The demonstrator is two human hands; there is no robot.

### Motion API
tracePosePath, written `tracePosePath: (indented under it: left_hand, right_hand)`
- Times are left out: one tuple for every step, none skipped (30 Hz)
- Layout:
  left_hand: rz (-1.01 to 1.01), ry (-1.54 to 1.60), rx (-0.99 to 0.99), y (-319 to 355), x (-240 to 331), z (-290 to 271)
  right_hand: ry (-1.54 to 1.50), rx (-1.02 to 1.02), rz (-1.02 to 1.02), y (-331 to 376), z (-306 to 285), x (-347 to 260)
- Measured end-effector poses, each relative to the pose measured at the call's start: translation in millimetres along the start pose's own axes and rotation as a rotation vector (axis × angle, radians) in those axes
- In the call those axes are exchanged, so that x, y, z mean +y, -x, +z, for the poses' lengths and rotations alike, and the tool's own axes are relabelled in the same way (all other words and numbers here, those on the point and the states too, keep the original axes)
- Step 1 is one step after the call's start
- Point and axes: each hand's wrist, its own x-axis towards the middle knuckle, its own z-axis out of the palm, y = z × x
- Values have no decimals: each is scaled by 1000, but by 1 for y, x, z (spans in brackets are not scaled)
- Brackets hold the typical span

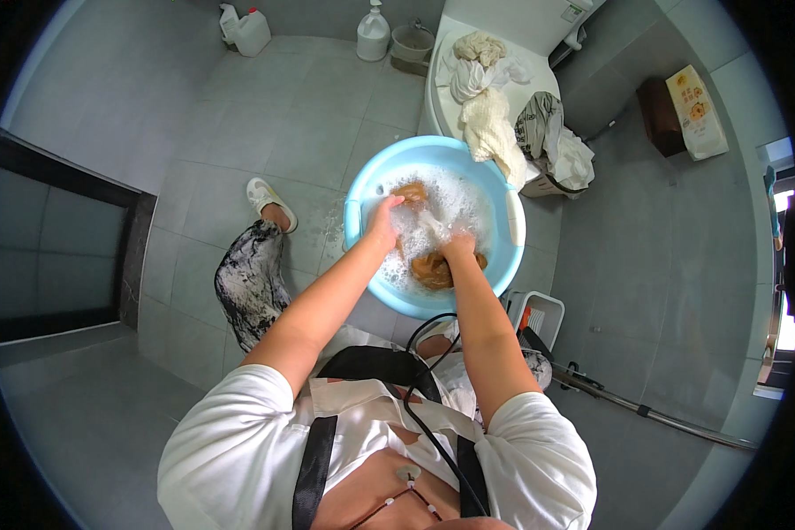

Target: The person washes clothes in a blue basin filled with soapy water by hand, scrubbing and wringing the fabric.

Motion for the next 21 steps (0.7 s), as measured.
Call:
tracePosePath:
  left_hand:
    - [-8,31,32,7,3,6]
    - [-20,61,55,16,7,17]
    - [-28,94,79,20,9,24]
    - [-45,121,77,10,8,23]
    - [-68,148,78,10,10,28]
    - [-92,176,79,12,10,33]
    - [-103,324,73,16,6,40]
    - [-102,232,140,19,7,44]
    - [-95,141,209,20,10,45]
    - [-82,210,205,19,9,44]
    - [-67,278,201,15,8,42]
    - [-51,345,197,19,11,44]
    - [-30,273,100,28,14,44]
    - [-13,199,0,57,24,55]
    - [8,129,-97,78,32,63]
    - [-127,229,-112,84,38,68]
    - [-127,256,-188,81,36,68]
    - [-127,282,-263,75,32,67]
    - [-126,309,-339,71,29,66]
    - [-113,267,-388,68,27,68]
    - [-101,225,-437,65,26,70]
  right_hand:
    - [-28,5,1,8,-15,-5]
    - [-192,58,52,15,-25,-6]
    - [-354,111,98,21,-33,-8]
    - [-517,165,142,26,-42,-9]
    - [-636,197,43,31,-49,-7]
    - [-753,227,-58,37,-56,-4]
    - [-869,257,-161,43,-65,-1]
    - [-995,220,-220,53,-79,-2]
    - [-1122,178,-285,65,-97,-6]
    - [-1251,136,-343,77,-111,-8]
    - [-1258,142,-402,85,-120,-7]
    - [-1266,148,-460,90,-128,-5]
    - [-1272,153,-519,97,-136,-4]
    - [-1310,137,-513,104,-144,-2]
    - [-1306,135,-530,109,-151,-1]
    - [-1299,131,-550,113,-156,-1]
    - [-1294,130,-567,116,-158,-1]
    - [-1209,172,-581,115,-156,-1]
    - [-1093,254,-591,116,-153,-2]
    - [-976,338,-596,118,-149,-4]
    - [-857,419,-599,120,-142,-7]
